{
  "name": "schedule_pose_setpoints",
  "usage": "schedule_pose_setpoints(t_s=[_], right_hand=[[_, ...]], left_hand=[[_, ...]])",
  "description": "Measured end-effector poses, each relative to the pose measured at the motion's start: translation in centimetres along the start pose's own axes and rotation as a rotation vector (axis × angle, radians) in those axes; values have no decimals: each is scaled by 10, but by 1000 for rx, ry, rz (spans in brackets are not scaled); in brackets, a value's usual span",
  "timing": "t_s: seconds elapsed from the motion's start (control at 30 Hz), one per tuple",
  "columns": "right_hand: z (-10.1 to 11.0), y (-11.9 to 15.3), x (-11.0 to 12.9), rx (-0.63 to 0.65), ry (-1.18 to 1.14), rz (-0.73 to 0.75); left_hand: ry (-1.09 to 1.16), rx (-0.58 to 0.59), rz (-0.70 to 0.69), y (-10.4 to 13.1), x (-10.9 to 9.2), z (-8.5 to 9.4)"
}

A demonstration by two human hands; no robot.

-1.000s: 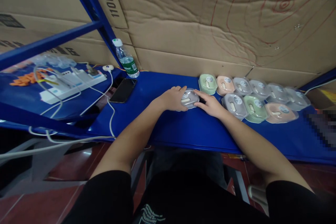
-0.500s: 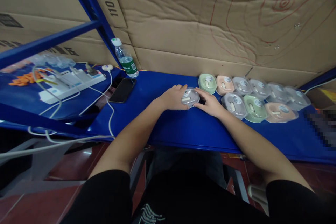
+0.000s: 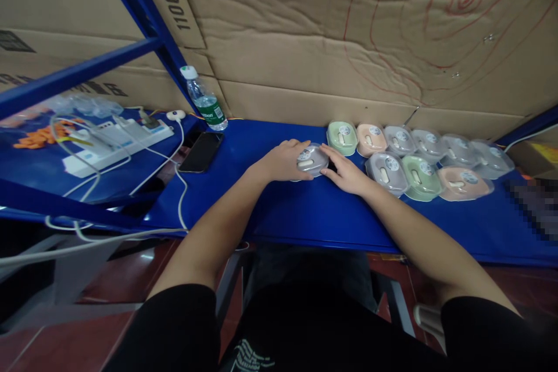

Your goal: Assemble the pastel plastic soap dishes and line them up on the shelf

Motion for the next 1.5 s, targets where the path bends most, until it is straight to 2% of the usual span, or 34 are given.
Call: schedule_pose_setpoints(t_s=[0.53, 0.83, 1.1, 1.5], right_hand=[[1, -1, 5, -19, 30, -10], [10, -1, 10, -112, 101, -110], [10, -2, 13, -85, 114, -147], [9, -3, 3, -59, 81, -114]], left_hand=[[-29, -3, -15, 1, -3, 7], [-61, 3, 3, 0, -6, -4], [-46, -10, 10, -2, -3, -9], [8, 50, 25, -6, -1, -9]])
Point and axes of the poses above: each hand's wrist, its own y-axis away from the middle knuckle, its own z-axis out of the back of the hand, x = y × z, the point moved 4 cm from there along -y, towards the middle knuckle, and after that the axes turned 3 degrees about -x, right-handed, at the moved point
